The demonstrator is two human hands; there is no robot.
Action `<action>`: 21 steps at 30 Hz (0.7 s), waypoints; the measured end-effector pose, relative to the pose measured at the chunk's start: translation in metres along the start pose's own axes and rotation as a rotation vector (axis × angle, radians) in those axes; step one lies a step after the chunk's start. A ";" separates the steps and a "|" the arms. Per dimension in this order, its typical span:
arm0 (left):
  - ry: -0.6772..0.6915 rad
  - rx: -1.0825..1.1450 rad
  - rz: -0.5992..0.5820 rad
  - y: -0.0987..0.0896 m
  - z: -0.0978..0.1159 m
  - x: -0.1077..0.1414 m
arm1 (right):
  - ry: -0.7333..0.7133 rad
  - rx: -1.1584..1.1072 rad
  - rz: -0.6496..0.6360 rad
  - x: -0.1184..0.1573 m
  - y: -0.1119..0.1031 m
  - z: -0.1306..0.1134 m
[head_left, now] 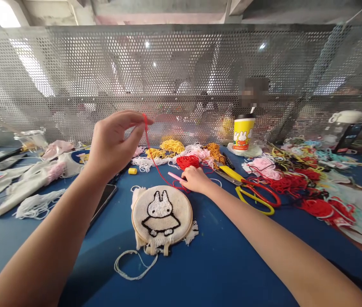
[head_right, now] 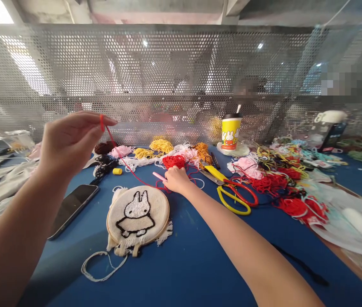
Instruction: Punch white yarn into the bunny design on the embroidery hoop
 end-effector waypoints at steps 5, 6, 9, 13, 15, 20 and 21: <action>-0.209 0.244 -0.170 0.009 -0.005 0.001 | 0.080 -0.134 0.084 -0.005 -0.004 0.005; -0.224 0.223 -0.204 0.010 -0.005 0.002 | 0.097 -0.174 0.117 -0.007 -0.009 0.008; -0.247 0.117 -0.256 0.012 -0.009 0.004 | 0.133 -0.294 0.253 -0.009 -0.032 0.018; -0.225 0.049 -0.273 0.012 -0.020 0.007 | 0.135 -0.409 0.378 0.000 -0.072 0.028; -0.213 -0.019 -0.277 0.011 -0.024 0.007 | 0.117 -0.447 0.307 0.008 -0.083 0.027; -0.117 -0.240 -0.235 0.007 -0.022 0.004 | 0.051 -0.444 -0.298 0.043 -0.057 0.008; -0.091 -0.277 -0.235 0.008 -0.021 0.004 | 0.041 -0.426 -0.420 0.052 -0.047 0.004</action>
Point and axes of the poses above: each hand's wrist, its own x-axis away from the middle knuckle, its own y-axis out of the palm, z = x × y, the point moved 5 cm from there along -x, towards the middle knuckle, and after that the axes turned 11 degrees about -x, right-handed, at the moved point
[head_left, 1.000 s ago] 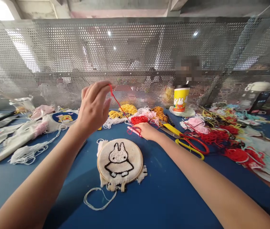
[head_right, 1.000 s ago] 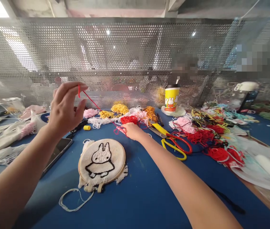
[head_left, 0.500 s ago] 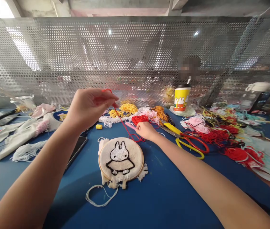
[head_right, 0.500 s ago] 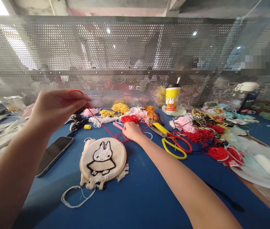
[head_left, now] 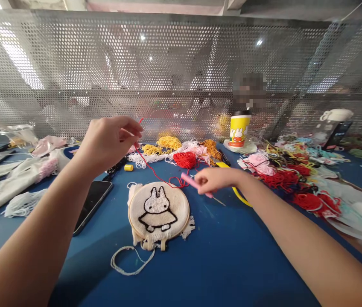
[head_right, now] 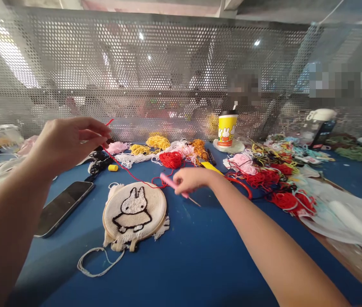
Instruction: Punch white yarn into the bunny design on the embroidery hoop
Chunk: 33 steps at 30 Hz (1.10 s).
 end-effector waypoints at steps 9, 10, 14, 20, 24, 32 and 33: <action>0.413 -0.106 -0.559 0.042 0.024 0.016 | -0.023 0.216 0.081 0.024 0.026 0.027; 0.422 -0.091 -0.595 0.045 0.026 0.019 | -0.034 0.233 0.095 0.025 0.027 0.030; 0.457 -0.025 -0.703 0.053 0.033 0.030 | -0.069 0.268 0.123 0.028 0.034 0.040; 0.473 0.055 -0.798 0.061 0.029 0.057 | -0.045 0.293 0.346 0.044 0.010 0.032; 0.409 0.148 -0.694 0.061 0.035 0.072 | -0.039 0.238 0.517 0.060 -0.007 0.006; -0.192 0.860 -0.562 0.083 0.036 0.105 | -0.226 -0.446 0.553 0.061 0.054 -0.030; -0.227 0.912 -0.562 0.084 0.036 0.109 | -0.219 -0.469 0.527 0.060 0.063 -0.031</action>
Point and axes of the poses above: each hand's wrist, its own x-axis away from the middle knuckle, its own y-axis out of the palm, z = x × y, the point moved 5 cm from there along -x, towards the middle knuckle, and after that the axes turned 11 degrees about -x, right-handed, at the moved point
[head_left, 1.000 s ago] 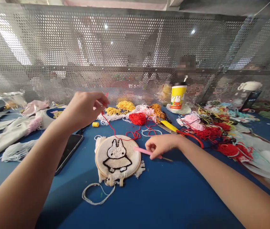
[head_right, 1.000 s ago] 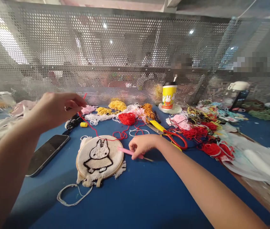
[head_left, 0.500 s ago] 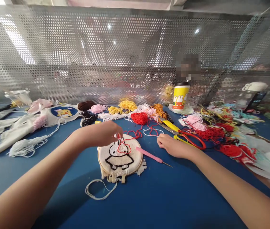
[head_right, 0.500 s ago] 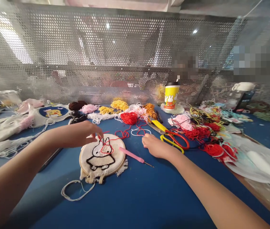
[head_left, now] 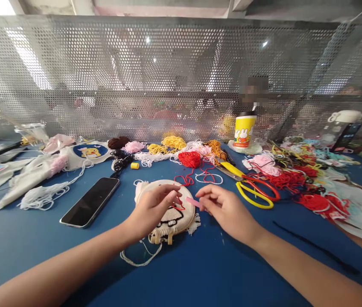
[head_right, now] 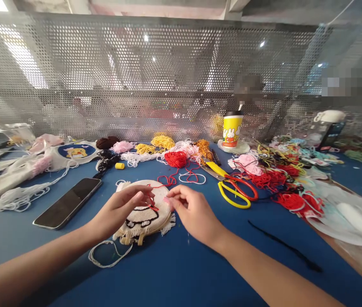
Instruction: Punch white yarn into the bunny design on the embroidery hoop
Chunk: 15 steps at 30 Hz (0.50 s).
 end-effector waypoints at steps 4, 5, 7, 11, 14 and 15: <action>-0.014 0.099 0.037 0.001 -0.004 0.007 | 0.050 -0.011 -0.090 0.008 0.017 0.006; -0.019 0.103 0.049 0.001 -0.004 0.007 | 0.053 -0.010 -0.113 0.010 0.020 0.008; -0.042 0.110 0.056 0.000 -0.005 0.007 | 0.050 -0.007 -0.152 0.012 0.023 0.011; -0.079 0.091 0.036 0.001 -0.007 0.007 | 0.079 -0.020 -0.187 0.015 0.027 0.017; -0.026 -0.044 0.024 0.002 -0.007 0.009 | 0.180 -0.150 -0.267 0.013 0.032 0.018; 0.008 -0.102 0.022 0.003 -0.006 0.009 | 0.229 -0.223 -0.310 0.012 0.035 0.017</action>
Point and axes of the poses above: each hand's wrist, its own x-axis away from the middle knuckle, its own y-axis out of the palm, z = x × y, the point moved 5 cm from there along -x, towards the middle knuckle, and after that the axes turned 11 degrees about -x, right-handed, at the moved point
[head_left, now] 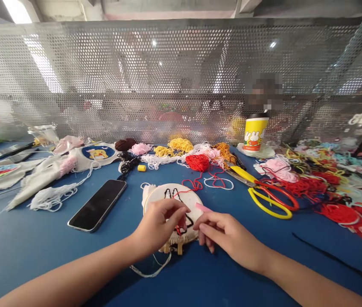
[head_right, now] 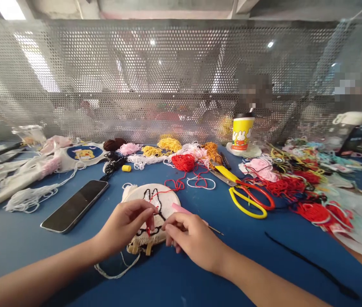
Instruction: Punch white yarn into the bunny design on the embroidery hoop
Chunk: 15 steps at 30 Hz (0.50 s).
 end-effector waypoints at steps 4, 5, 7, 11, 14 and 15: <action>0.146 -0.205 0.042 -0.001 0.004 0.003 | 0.161 -0.126 -0.112 -0.010 0.009 -0.005; 0.168 -0.240 0.068 -0.002 0.005 0.003 | 0.155 -0.049 -0.091 -0.013 0.008 -0.009; 0.197 -0.276 0.116 -0.007 0.009 0.002 | 0.048 0.188 -0.008 -0.020 0.006 -0.022; 0.247 -0.286 0.218 -0.023 0.024 -0.005 | -0.177 0.466 0.049 -0.030 0.003 -0.060; 0.306 -0.316 0.330 -0.040 0.045 -0.017 | -0.164 0.356 0.023 -0.038 -0.003 -0.083; 0.322 -0.308 0.377 -0.046 0.052 -0.021 | -0.188 0.259 0.014 -0.041 -0.006 -0.091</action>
Point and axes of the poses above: each hand's wrist, its own x-axis away from the middle knuckle, its own y-axis out of the palm, z = x × y, the point moved 5 cm from there along -x, towards the middle knuckle, and after that the axes turned 11 degrees about -x, right-handed, at the moved point
